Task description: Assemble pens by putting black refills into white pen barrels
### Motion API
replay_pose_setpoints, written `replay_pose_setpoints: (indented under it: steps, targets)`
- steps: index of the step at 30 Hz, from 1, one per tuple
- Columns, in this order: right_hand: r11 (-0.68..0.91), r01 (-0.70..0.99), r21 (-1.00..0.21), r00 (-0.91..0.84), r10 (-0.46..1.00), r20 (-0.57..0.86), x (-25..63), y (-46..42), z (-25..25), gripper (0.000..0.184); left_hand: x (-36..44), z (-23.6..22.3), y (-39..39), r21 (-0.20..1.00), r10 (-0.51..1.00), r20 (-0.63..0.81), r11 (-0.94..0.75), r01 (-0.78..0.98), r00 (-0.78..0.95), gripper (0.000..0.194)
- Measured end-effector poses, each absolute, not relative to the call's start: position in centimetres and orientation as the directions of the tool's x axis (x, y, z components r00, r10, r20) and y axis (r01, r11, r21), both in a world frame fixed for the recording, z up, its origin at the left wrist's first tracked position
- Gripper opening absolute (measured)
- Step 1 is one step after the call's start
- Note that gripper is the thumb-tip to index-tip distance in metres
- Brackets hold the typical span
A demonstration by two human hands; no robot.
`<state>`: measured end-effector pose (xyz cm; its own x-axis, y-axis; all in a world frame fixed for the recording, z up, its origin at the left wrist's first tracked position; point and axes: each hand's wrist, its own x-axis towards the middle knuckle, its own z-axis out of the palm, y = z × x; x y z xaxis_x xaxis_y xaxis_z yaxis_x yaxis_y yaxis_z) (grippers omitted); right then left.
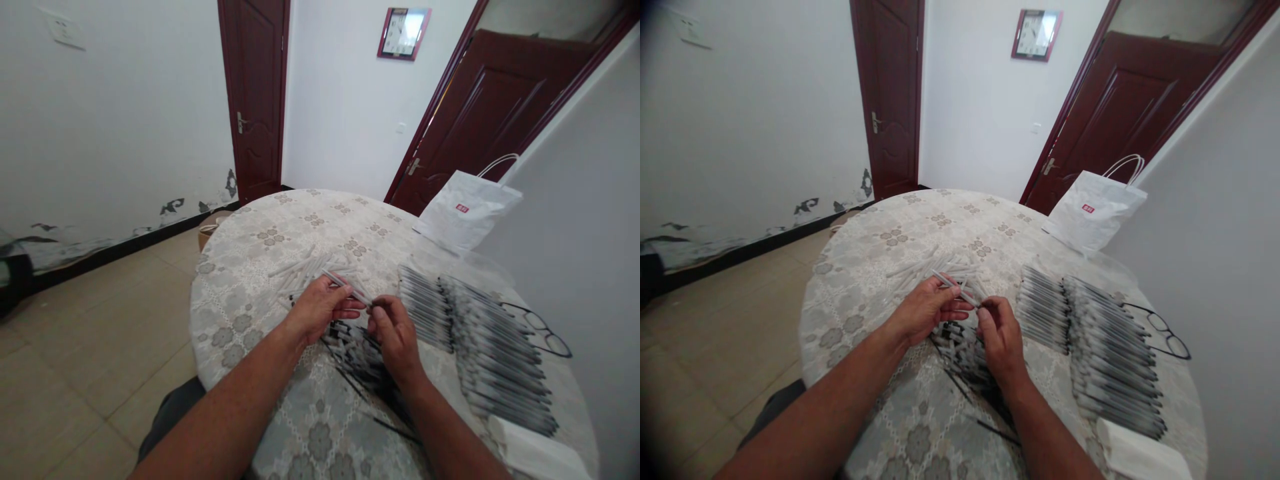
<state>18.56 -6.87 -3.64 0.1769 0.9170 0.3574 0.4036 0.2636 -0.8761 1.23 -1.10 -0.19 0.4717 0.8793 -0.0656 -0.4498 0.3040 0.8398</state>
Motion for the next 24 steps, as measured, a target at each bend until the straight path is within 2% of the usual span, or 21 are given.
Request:
replay_pose_setpoints:
  steps: [4, 7, 9, 13, 16, 21, 24]
  targets:
    - [0.266, 0.496, -0.826, 0.168, 0.904, 0.393, 18.46, -7.02, -3.32, 0.021, 1.17, -0.25, -1.03, 0.848, 0.875, -0.062, 0.299, -0.437, 0.479, 0.020]
    - [0.245, 0.500, -0.830, 0.126, 0.928, 0.350, 18.38, -7.13, -3.05, 0.036, 1.20, -0.40, -0.97, 0.853, 0.867, -0.057, 0.300, -0.426, 0.494, 0.021]
    - [0.245, 0.471, -0.848, 0.131, 0.931, 0.342, 18.44, -7.15, -2.97, 0.041, 1.22, -0.48, -0.91, 0.855, 0.868, -0.064, 0.302, -0.422, 0.492, 0.022]
    - [0.297, 0.453, -0.841, 0.152, 0.903, 0.401, 18.67, -7.11, -2.83, 0.021, 1.25, -0.47, -0.79, 0.837, 0.880, -0.062, 0.303, -0.456, 0.470, 0.026]
    - [0.301, 0.518, -0.801, 0.153, 0.888, 0.433, 18.75, -7.09, -2.71, 0.016, 1.26, -0.42, -0.78, 0.838, 0.882, -0.060, 0.299, -0.456, 0.468, 0.026]
    - [0.245, 0.512, -0.823, 0.122, 0.928, 0.352, 18.75, -7.07, -2.92, 0.037, 1.28, -0.62, -0.76, 0.854, 0.876, -0.069, 0.300, -0.426, 0.478, 0.026]
    - [0.257, 0.459, -0.850, 0.126, 0.929, 0.349, 18.85, -7.03, -3.09, 0.029, 1.26, -0.71, -0.73, 0.854, 0.875, -0.056, 0.291, -0.431, 0.482, 0.025]
